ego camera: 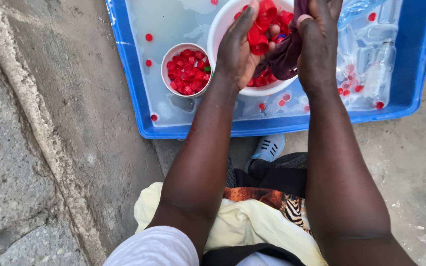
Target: Cleaning and drying red plastic bottle caps using a cloth.
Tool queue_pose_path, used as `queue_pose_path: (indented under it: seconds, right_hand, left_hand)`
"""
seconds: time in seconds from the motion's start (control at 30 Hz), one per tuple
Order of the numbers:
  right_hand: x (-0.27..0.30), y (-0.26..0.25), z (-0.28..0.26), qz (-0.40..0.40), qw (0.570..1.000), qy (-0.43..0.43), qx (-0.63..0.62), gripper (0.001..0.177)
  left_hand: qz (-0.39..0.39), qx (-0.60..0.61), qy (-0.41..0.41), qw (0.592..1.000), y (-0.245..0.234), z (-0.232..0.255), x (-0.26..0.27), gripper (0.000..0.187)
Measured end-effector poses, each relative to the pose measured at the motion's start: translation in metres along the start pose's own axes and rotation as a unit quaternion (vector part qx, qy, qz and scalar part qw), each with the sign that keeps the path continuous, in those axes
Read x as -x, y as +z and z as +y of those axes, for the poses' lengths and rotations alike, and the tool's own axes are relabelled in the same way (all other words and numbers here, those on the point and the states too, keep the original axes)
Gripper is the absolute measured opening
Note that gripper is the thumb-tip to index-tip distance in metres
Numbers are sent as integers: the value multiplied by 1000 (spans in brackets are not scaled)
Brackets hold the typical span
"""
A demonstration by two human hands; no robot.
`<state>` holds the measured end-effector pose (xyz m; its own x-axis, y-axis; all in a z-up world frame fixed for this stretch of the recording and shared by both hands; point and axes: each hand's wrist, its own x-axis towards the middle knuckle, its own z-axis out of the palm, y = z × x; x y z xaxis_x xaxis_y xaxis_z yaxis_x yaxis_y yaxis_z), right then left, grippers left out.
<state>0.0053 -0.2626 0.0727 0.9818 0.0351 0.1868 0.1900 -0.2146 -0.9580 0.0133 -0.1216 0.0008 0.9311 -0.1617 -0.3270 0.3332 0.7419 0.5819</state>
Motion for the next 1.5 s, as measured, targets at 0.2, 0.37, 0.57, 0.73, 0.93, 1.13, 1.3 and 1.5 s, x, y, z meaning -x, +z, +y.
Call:
queue_pose_path:
  seconds: [0.2,0.37,0.57,0.73,0.93,1.13,1.3,1.5]
  right_hand:
    - [14,-14,4,-22,993,-54,107,11]
    - [22,-14,-18,-51,996,-51,43,38]
    - [18,-21,14,56,993,-84,55,7]
    - [8,-20,36,67,996,-46,22,15]
    - [2,-14,12,-21,991,110,-70,13]
    - [3,-10,19,1,1000,8,-20,17]
    - [11,-5,3,-11,1000,-16,-7,15]
    - [9,-1,1,-36,999,-4,34,26]
  left_hand:
    - [8,-18,58,998,10,13,10,33]
    - [10,-62,71,995,14,-1,16,39]
    - [-17,-142,44,989,32,0,25,32]
    - [-29,-196,88,976,19,-9,7,30]
    - [-53,-219,59,973,12,25,10,29]
    - [-3,-321,11,947,27,31,19,27]
    - [75,-249,19,965,36,20,22,33]
    - [99,-190,-16,977,34,20,19,47]
